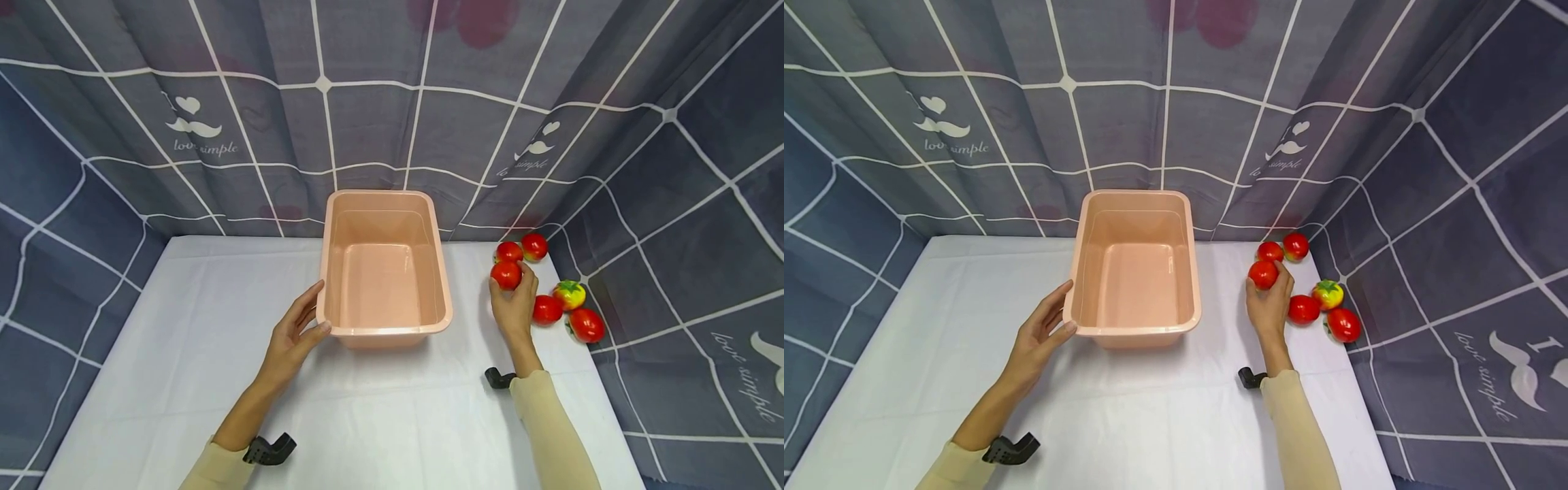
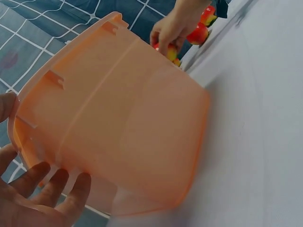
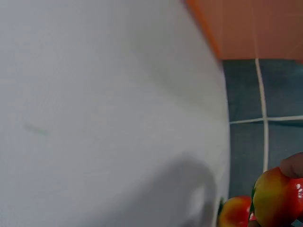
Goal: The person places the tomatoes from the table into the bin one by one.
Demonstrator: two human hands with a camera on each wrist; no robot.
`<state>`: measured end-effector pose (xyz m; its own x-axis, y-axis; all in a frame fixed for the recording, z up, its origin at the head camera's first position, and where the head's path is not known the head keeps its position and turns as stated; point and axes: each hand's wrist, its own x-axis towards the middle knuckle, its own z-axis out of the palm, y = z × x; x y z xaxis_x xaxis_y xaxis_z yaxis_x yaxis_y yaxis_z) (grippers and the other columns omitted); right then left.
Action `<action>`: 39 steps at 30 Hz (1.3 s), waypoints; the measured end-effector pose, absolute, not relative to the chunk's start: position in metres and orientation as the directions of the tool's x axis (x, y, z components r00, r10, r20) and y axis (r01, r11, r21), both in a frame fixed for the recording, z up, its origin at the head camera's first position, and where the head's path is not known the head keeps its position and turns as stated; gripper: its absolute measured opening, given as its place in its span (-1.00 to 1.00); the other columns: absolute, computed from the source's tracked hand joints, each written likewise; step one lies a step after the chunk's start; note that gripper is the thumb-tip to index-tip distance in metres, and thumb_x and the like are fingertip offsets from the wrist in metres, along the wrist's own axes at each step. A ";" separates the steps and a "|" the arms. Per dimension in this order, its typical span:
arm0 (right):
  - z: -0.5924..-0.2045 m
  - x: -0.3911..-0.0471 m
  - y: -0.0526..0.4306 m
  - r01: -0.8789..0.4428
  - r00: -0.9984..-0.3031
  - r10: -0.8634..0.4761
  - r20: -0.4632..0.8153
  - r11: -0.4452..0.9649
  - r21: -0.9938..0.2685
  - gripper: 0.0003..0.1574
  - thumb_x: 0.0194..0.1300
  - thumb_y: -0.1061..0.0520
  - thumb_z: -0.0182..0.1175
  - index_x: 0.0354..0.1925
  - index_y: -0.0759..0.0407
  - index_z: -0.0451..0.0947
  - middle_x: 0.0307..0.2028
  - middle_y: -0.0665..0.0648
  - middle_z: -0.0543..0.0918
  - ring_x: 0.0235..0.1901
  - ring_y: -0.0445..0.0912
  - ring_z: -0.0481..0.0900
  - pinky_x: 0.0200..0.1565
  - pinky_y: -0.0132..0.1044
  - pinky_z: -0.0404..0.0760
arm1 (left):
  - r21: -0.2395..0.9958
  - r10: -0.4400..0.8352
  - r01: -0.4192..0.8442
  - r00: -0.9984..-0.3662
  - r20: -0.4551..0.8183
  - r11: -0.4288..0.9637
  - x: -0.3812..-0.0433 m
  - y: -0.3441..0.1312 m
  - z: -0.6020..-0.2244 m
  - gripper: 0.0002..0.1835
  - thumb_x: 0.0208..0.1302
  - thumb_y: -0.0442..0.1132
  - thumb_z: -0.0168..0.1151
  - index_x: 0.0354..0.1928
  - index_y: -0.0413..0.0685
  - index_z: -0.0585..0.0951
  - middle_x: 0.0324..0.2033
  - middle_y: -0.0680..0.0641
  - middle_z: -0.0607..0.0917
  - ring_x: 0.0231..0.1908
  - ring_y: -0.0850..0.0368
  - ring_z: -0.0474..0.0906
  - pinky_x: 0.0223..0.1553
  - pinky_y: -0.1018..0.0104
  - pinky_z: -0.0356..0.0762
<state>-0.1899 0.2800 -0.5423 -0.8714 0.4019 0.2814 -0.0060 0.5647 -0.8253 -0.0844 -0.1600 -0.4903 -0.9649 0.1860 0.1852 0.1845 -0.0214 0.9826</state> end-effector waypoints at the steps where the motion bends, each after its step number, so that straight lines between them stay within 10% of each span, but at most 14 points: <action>1: -0.539 -0.189 0.278 -0.018 -0.870 0.399 0.289 0.560 -0.828 -0.09 0.38 0.15 0.40 0.55 0.19 0.22 0.47 0.37 0.33 0.48 0.24 0.35 0.58 0.22 0.36 | 0.982 0.185 0.186 -0.965 0.187 -0.020 -0.084 -0.160 -0.491 -0.20 0.55 -0.42 0.21 0.71 0.19 0.22 0.66 -0.20 0.25 0.54 0.03 0.37 0.35 0.50 0.60; 9: -0.508 -0.177 0.260 -0.059 -0.877 0.400 0.265 0.459 -0.886 -0.09 0.40 0.13 0.42 0.55 0.15 0.22 0.48 0.28 0.34 0.39 0.16 0.43 0.52 0.20 0.51 | 0.981 0.179 0.191 -0.965 0.191 -0.020 -0.085 -0.160 -0.493 -0.20 0.55 -0.43 0.21 0.71 0.18 0.22 0.66 -0.18 0.26 0.52 0.26 0.37 0.40 0.52 0.55; 15: -0.484 -0.167 0.246 -0.128 -0.868 0.393 0.302 0.412 -0.902 -0.09 0.40 0.12 0.44 0.57 0.09 0.25 0.50 0.18 0.37 0.37 0.09 0.48 0.50 0.11 0.55 | 0.983 0.172 0.186 -0.968 0.185 -0.013 -0.084 -0.160 -0.492 -0.20 0.55 -0.42 0.21 0.70 0.21 0.23 0.64 -0.15 0.29 0.54 0.09 0.38 0.38 0.53 0.55; 23: -0.461 -0.154 0.232 -0.244 -0.851 0.376 0.368 0.338 -0.909 -0.09 0.36 0.18 0.47 0.55 0.06 0.31 0.47 0.07 0.45 0.31 -0.07 0.51 0.32 -0.50 0.58 | 0.983 0.172 0.182 -0.968 0.181 -0.010 -0.083 -0.159 -0.490 -0.20 0.55 -0.41 0.21 0.71 0.22 0.22 0.64 -0.24 0.27 0.53 0.02 0.39 0.34 0.52 0.59; 29: -0.450 -0.149 0.225 -0.303 -0.846 0.352 0.401 0.301 -0.904 -0.07 0.35 0.25 0.47 0.56 0.16 0.29 0.46 0.08 0.45 0.28 -0.12 0.52 0.31 -0.55 0.59 | 0.984 0.164 0.178 -0.970 0.177 -0.007 -0.083 -0.159 -0.490 -0.20 0.55 -0.41 0.21 0.70 0.24 0.22 0.66 -0.17 0.26 0.57 -0.31 0.27 0.38 0.53 0.55; 39: -0.427 -0.136 0.211 -0.343 -0.847 0.312 0.430 0.297 -0.891 -0.04 0.31 0.35 0.46 0.55 0.29 0.26 0.46 0.24 0.43 0.31 -0.07 0.51 0.30 -0.56 0.60 | 0.983 0.165 0.182 -0.970 0.180 -0.004 -0.083 -0.159 -0.492 -0.21 0.56 -0.40 0.21 0.70 0.23 0.22 0.66 -0.15 0.27 0.58 -0.20 0.31 0.39 0.55 0.54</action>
